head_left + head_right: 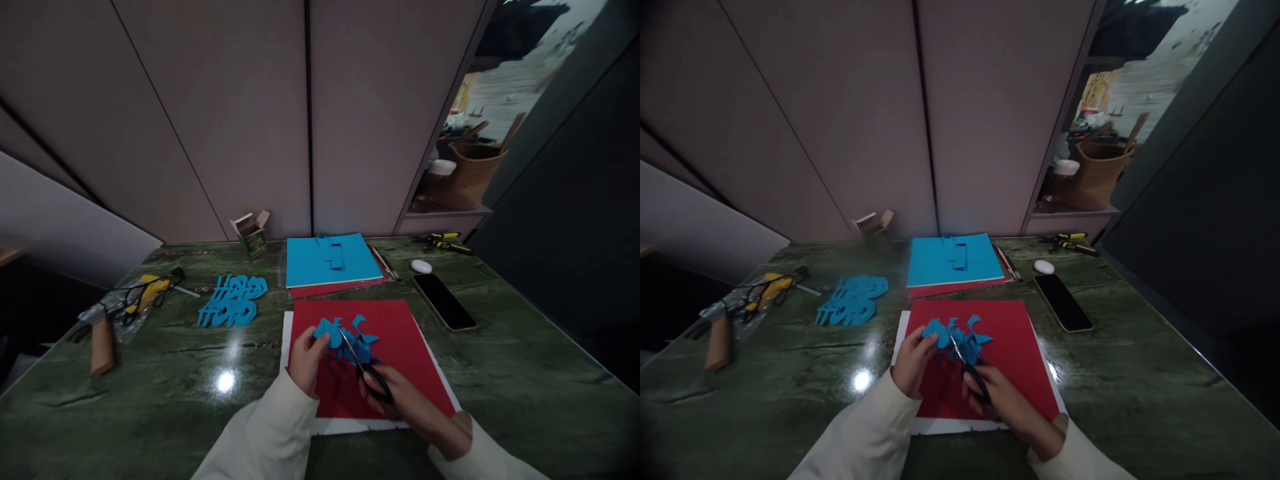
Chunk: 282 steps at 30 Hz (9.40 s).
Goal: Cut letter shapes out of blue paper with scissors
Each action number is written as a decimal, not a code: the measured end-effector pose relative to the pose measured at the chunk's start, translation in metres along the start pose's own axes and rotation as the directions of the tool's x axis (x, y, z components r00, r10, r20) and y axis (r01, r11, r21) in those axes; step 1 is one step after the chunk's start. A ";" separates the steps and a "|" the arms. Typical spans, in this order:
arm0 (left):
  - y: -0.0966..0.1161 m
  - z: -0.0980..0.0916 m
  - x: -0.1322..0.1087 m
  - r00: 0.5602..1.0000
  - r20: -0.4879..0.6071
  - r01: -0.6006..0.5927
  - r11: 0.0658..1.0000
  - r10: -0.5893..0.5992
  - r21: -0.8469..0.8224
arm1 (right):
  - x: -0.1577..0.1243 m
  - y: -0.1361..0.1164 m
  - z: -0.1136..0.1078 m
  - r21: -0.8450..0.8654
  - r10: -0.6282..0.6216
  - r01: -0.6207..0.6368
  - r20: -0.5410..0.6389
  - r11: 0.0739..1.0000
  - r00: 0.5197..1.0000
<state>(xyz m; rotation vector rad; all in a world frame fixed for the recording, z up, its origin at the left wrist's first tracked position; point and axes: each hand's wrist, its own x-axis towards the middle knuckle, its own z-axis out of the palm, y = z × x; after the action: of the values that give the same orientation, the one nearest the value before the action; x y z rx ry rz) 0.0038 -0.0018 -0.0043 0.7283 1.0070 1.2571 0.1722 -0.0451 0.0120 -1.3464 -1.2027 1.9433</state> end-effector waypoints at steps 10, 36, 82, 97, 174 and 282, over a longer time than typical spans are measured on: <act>0.004 0.004 -0.002 1.000 -0.013 0.005 0.998 -0.006 -0.057 | 0.002 0.006 0.000 -0.019 0.017 -0.017 -0.026 1.000 1.000; 0.009 0.005 -0.001 0.994 -0.077 0.065 0.979 -0.081 -0.194 | -0.016 -0.002 -0.013 0.157 -0.063 0.014 0.312 0.987 0.948; -0.004 0.019 -0.022 0.978 0.191 -0.148 0.929 0.087 0.338 | 0.019 0.005 -0.015 -0.103 -0.352 0.344 -0.458 0.933 0.817; -0.006 0.019 -0.018 0.981 0.156 -0.162 0.924 0.114 0.346 | 0.020 0.009 -0.010 -0.076 -0.325 0.330 -0.478 0.941 0.816; -0.006 0.002 0.000 0.995 0.101 -0.019 0.993 0.007 0.115 | 0.020 0.013 -0.021 0.044 -0.307 0.385 -0.525 0.922 0.794; 0.007 0.013 -0.007 0.979 -0.088 0.159 0.960 -0.184 -0.231 | -0.007 0.001 0.002 -0.161 -0.100 0.097 -0.013 0.982 0.995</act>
<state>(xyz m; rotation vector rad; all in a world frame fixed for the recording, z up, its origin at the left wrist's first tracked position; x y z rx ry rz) 0.0126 -0.0061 0.0083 0.3930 0.9759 1.2436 0.1735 -0.0520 0.0144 -1.3546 -1.4134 1.7922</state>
